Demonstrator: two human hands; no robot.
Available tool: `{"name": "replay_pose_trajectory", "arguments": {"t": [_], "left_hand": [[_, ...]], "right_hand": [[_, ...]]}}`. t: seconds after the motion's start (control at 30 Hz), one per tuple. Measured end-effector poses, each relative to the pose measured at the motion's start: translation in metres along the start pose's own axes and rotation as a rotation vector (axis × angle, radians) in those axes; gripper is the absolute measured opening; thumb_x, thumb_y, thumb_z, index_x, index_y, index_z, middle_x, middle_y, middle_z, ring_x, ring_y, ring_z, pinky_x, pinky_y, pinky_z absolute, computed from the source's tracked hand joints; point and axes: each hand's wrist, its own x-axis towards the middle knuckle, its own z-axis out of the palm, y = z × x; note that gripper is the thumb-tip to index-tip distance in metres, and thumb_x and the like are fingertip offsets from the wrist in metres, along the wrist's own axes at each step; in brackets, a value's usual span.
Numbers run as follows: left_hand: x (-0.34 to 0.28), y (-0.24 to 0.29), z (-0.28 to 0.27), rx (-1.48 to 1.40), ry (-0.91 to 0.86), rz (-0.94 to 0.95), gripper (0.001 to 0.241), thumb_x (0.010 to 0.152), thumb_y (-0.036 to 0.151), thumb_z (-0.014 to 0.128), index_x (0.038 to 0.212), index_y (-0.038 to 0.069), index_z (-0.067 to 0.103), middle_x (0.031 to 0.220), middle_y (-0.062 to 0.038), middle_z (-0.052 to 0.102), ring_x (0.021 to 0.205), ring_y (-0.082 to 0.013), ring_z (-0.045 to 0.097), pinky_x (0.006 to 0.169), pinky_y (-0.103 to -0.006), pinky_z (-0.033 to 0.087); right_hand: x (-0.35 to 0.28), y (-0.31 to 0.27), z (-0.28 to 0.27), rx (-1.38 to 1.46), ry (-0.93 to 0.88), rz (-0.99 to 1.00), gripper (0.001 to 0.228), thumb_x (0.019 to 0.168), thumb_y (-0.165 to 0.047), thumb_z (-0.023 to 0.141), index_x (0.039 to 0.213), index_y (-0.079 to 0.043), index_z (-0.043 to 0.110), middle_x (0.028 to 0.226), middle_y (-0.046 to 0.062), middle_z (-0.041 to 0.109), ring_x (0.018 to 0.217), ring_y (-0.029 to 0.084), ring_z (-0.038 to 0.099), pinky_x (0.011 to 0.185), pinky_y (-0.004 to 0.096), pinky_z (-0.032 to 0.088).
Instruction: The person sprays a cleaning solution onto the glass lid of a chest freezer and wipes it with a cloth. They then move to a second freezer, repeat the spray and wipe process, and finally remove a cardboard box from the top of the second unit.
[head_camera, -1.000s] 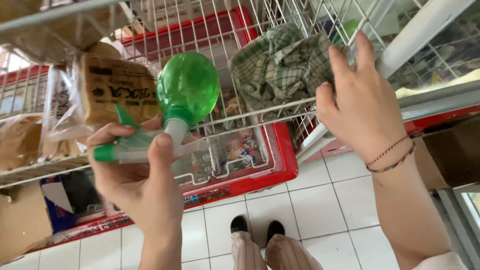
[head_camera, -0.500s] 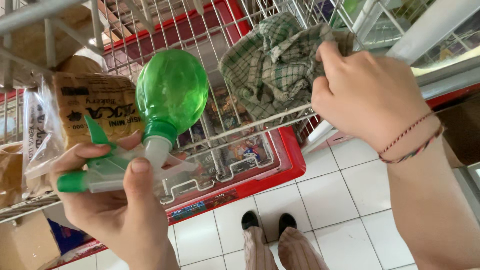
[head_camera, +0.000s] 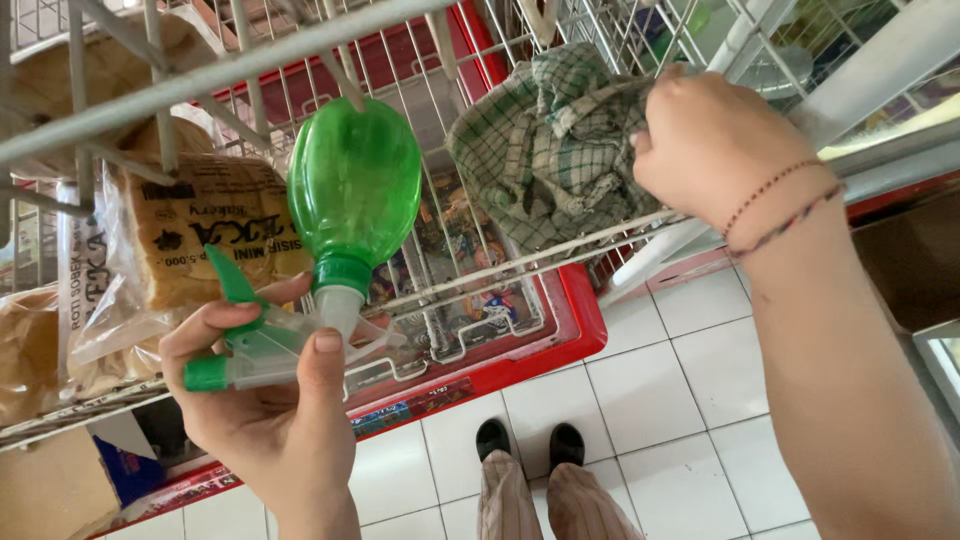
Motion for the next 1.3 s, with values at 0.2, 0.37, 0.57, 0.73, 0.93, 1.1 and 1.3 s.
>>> {"name": "replay_pose_trajectory", "arguments": {"t": [0.2,0.37,0.57,0.73,0.93,1.1,1.3], "left_hand": [[0.000,-0.005,-0.001,0.020,0.019,0.002,0.044,0.098,0.002,0.076,0.128,0.006,0.043,0.129,-0.022,0.063,0.117,-0.0238,0.068,0.100,-0.0438,0.063],[-0.001,-0.005,0.000,-0.002,0.008,0.029,0.043,0.100,0.001,0.076,0.128,0.006,0.043,0.126,-0.021,0.062,0.118,-0.0233,0.067,0.100,-0.0425,0.065],[0.001,0.000,0.004,-0.017,0.028,-0.016,0.044,0.095,0.000,0.074,0.125,0.007,0.043,0.128,-0.020,0.062,0.122,-0.0246,0.068,0.097,-0.0444,0.063],[0.001,0.003,0.004,0.064,0.005,-0.004,0.046,0.097,-0.007,0.074,0.127,0.004,0.041,0.129,-0.021,0.060,0.117,-0.0245,0.067,0.095,-0.0438,0.065],[0.001,0.002,0.006,0.043,-0.024,-0.080,0.051,0.094,-0.014,0.068,0.132,0.004,0.039,0.133,-0.017,0.056,0.101,-0.0230,0.072,0.080,-0.0370,0.065],[0.002,0.004,0.010,0.106,-0.003,-0.060,0.053,0.094,-0.014,0.070,0.135,0.001,0.038,0.133,-0.017,0.055,0.108,-0.0212,0.068,0.081,-0.0326,0.066],[-0.004,0.014,0.014,0.274,0.094,-0.027,0.067,0.092,-0.003,0.074,0.142,0.005,0.029,0.138,-0.013,0.040,0.099,-0.0183,0.069,0.070,-0.0273,0.063]], "right_hand": [[0.000,0.003,0.015,-0.111,0.085,0.044,0.021,0.086,-0.018,0.071,0.085,0.002,0.075,0.088,0.027,0.072,0.082,0.044,0.072,0.073,0.052,0.059],[-0.001,0.004,0.014,-0.249,0.260,-0.038,0.009,0.081,-0.007,0.068,0.082,-0.003,0.076,0.092,0.023,0.071,0.077,0.041,0.073,0.064,0.050,0.057],[-0.001,0.001,-0.003,-0.321,0.122,-0.117,0.015,0.077,-0.008,0.070,0.092,-0.008,0.073,0.079,0.013,0.073,0.073,0.033,0.073,0.063,0.047,0.056],[-0.016,-0.012,-0.031,-0.250,0.109,-0.120,0.027,0.089,-0.014,0.071,0.116,-0.013,0.070,0.085,0.008,0.074,0.074,0.028,0.073,0.062,0.043,0.055],[-0.063,-0.025,-0.064,-0.013,0.093,-0.301,0.026,0.095,-0.027,0.072,0.120,-0.020,0.077,0.094,0.000,0.072,0.069,0.015,0.068,0.059,0.031,0.053],[-0.068,-0.019,-0.071,0.497,0.155,-0.441,0.028,0.087,-0.008,0.075,0.114,-0.013,0.080,0.092,0.002,0.072,0.068,0.012,0.068,0.060,0.027,0.052],[-0.099,0.005,-0.057,0.753,0.590,-0.221,0.019,0.104,0.004,0.067,0.122,0.001,0.071,0.103,0.008,0.064,0.086,0.013,0.060,0.072,0.023,0.046]]}}
